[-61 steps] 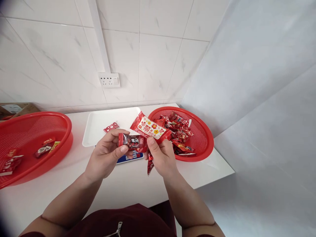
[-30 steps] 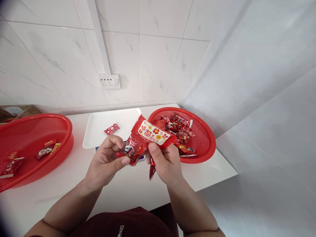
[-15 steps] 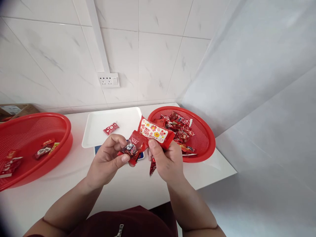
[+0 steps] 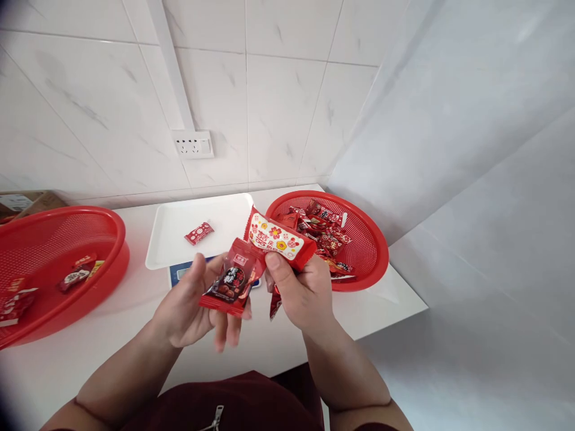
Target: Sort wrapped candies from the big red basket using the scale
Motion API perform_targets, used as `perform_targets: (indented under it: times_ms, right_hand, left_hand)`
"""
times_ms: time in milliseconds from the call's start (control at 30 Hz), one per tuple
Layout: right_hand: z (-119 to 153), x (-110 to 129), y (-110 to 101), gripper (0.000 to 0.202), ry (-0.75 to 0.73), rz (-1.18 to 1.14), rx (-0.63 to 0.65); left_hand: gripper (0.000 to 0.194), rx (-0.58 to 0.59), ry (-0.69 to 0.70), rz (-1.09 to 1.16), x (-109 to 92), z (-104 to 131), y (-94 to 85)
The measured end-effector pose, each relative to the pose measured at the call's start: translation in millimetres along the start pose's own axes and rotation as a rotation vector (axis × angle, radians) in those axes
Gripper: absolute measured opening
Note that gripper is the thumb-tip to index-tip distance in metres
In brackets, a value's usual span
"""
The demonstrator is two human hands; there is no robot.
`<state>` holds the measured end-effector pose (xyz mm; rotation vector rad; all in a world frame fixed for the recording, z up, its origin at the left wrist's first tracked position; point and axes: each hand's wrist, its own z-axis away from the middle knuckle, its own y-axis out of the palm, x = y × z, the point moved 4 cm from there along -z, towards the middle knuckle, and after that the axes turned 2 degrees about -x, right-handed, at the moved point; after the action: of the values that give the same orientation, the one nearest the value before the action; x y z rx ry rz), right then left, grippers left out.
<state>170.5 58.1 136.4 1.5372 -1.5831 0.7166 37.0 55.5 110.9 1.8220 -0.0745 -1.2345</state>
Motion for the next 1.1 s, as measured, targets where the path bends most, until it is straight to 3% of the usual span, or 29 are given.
perform_targets:
  times_ms: [67, 133, 233, 367, 500, 633, 733, 867, 1100]
  right_hand:
    - [-1.0, -3.0, -1.3, 0.031, 0.016, 0.017, 0.010]
    - [-2.2, -8.4, -3.5, 0.031, 0.036, 0.053, 0.009]
    - [-3.8, -16.9, -8.3, 0.027, 0.061, 0.089, -0.051]
    - [-4.3, -18.1, -10.4, 0.023, 0.086, 0.001, -0.099]
    - [-0.1, -7.5, -9.4, 0.030, 0.081, 0.012, -0.082]
    - [5.5, 3.5, -7.2, 0.034, 0.018, 0.063, -0.067]
    - [5.7, 8.9, -5.9, 0.029, -0.024, 0.095, -0.101]
    - [0.3, 10.1, -5.3, 0.028, -0.039, 0.147, -0.148]
    - [-6.0, 2.5, -4.4, 0.028, 0.000, 0.139, -0.110]
  left_hand:
    - [0.054, 0.074, -0.188, 0.113, 5.9, -0.5, 7.2]
    - [0.042, 0.027, -0.166, 0.158, 4.9, -2.3, 9.1]
    - [0.021, -0.165, 0.082, 0.105, -3.0, -4.5, 3.3]
    - [0.013, -0.369, 0.428, -0.223, -13.9, 0.0, -2.3]
    - [0.012, -0.441, 0.744, -0.555, -19.7, 9.5, 2.7]
    - [0.016, -0.437, 0.888, -0.784, -19.1, 15.9, 8.9]
    - [0.016, -0.429, 0.846, -0.799, -17.1, 17.0, 9.8]
    - [0.008, -0.423, 0.714, -0.643, -13.7, 16.8, 8.4]
    - [0.006, -0.380, 0.631, -0.519, -12.4, 17.0, 7.6]
